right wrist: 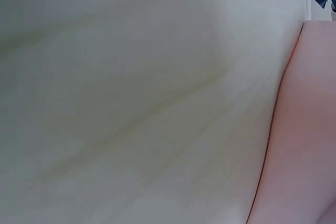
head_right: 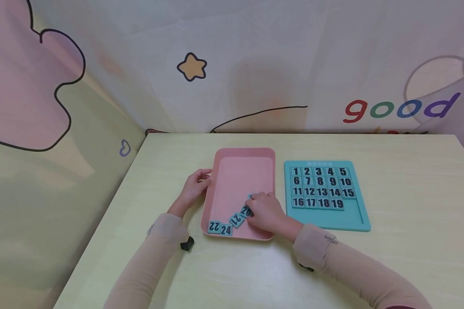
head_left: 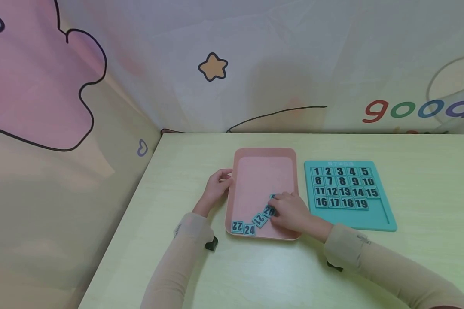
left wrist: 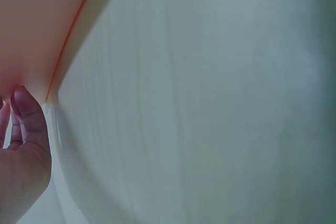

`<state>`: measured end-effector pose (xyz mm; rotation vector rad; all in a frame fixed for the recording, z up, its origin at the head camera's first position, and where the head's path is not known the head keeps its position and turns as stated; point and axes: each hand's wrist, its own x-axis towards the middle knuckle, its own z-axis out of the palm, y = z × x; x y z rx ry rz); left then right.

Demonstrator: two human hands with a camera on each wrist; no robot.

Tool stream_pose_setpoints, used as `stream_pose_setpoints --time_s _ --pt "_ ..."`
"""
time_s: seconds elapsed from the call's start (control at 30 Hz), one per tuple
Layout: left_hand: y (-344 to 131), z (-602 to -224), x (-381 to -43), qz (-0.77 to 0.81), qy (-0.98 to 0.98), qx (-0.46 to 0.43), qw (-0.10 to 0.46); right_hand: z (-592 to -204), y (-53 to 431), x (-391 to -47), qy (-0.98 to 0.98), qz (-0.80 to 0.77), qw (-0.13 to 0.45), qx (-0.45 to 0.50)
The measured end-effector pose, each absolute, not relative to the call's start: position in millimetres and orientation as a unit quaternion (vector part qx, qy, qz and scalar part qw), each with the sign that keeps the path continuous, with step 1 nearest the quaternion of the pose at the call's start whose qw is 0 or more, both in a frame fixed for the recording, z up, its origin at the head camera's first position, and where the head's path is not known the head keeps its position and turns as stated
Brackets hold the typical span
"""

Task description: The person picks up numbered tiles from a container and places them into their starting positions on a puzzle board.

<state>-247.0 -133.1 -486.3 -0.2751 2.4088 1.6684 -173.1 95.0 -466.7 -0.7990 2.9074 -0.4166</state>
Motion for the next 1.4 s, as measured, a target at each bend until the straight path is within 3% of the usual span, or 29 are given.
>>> stream_pose_setpoints --time_s 0.43,0.7,1.4 --pt "-132 -483 -246 0.571 0.81 -0.092 0.1 -460 114 -174 0.928 -0.191 -0.042 -0.319" --pt "-133 -488 -247 0.568 0.814 -0.085 0.091 -445 146 -173 0.931 -0.205 -0.028 -0.299" --pt "-134 -486 -248 0.562 0.815 -0.088 0.106 -454 255 -165 0.939 -0.228 -0.082 -0.246"
